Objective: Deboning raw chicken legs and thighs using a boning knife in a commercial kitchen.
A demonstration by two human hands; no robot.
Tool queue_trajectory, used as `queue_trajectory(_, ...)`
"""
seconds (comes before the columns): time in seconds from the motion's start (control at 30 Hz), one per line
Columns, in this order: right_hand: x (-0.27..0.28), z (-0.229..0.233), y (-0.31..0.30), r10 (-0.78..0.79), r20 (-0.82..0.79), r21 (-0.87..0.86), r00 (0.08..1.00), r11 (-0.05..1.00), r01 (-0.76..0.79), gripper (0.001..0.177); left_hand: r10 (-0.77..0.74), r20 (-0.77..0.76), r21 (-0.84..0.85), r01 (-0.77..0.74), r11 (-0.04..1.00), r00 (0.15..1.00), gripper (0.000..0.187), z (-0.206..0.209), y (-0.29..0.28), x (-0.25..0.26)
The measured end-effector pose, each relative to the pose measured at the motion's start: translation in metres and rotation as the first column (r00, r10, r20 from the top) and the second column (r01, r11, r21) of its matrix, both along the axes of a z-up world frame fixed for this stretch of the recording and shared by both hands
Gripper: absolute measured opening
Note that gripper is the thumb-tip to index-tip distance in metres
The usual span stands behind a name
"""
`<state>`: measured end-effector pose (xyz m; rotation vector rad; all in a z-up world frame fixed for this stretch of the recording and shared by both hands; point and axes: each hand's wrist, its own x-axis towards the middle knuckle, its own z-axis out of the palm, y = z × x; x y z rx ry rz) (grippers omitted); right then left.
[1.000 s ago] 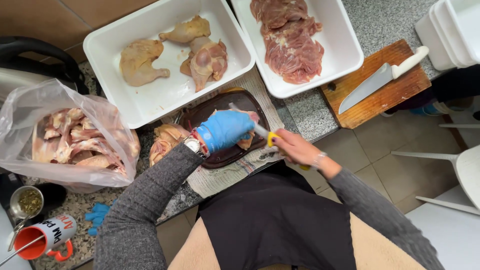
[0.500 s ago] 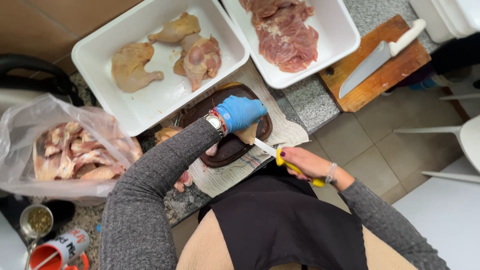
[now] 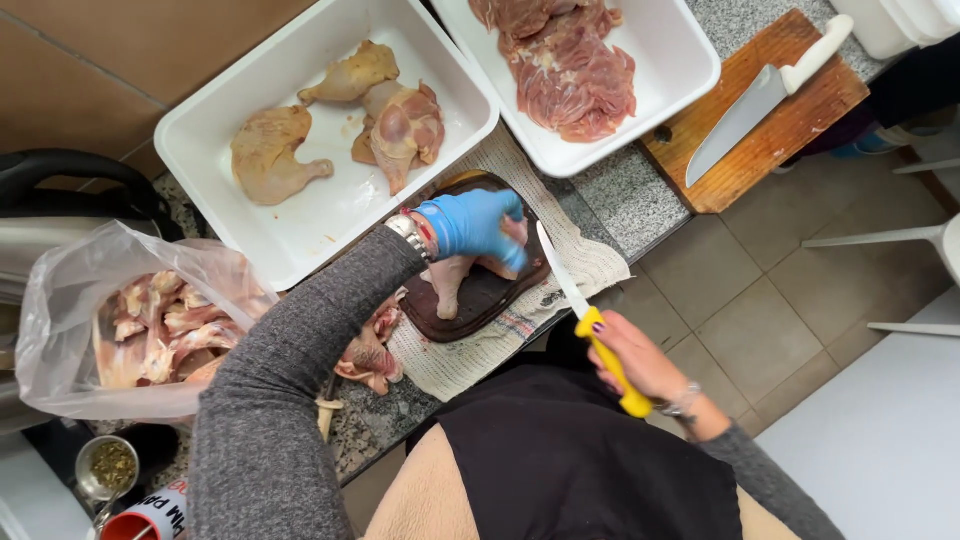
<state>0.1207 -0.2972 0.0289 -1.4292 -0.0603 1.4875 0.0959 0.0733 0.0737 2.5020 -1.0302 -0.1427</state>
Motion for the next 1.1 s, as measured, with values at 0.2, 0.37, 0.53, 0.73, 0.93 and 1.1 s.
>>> queue_trajectory(0.2, -0.037, -0.033, 0.047, -0.074, 0.117, 0.133, 0.990, 0.989, 0.058, 0.023, 0.498, -0.490, 0.317, -0.386, 0.866, 0.715, 0.051, 0.023, -0.027, 0.009)
queue_trajectory(0.37, -0.040, -0.021, 0.095, -0.107, 0.137, 0.172, 0.985, 0.982, 0.082, 0.023, 0.570, -0.513, 0.213, -0.547, 0.809, 0.642, 0.041, -0.018, -0.033, 0.003)
queue_trajectory(0.53, -0.045, -0.006, 0.104, -0.104, 0.185, 0.113, 0.977, 0.990, 0.084, 0.021, 0.633, -0.437, 0.232, -0.599, 0.766, 0.639, 0.097, -0.012, -0.027, -0.003)
queue_trajectory(0.73, -0.061, 0.018, 0.086, 0.219, 0.375, -0.098, 0.901, 0.976, -0.197, 0.017, 0.764, -0.350, 0.017, -0.811, 0.584, 0.542, 0.031, -0.021, -0.023, -0.009)
queue_trajectory(0.93, -0.057, 0.005, 0.092, 0.133, 0.546, 0.019, 0.827, 0.985, -0.171, 0.025, 0.838, -0.169, -0.151, -0.854, 0.498, 0.519, 0.025, -0.013, -0.013, -0.037)
queue_trajectory(1.1, -0.044, 0.021, 0.026, 0.388, 0.582, -0.206, 0.715, 0.920, -0.333, 0.030, 0.950, -0.076, -0.037, -0.953, 0.301, 0.303, 0.045, 0.023, -0.013, -0.090)
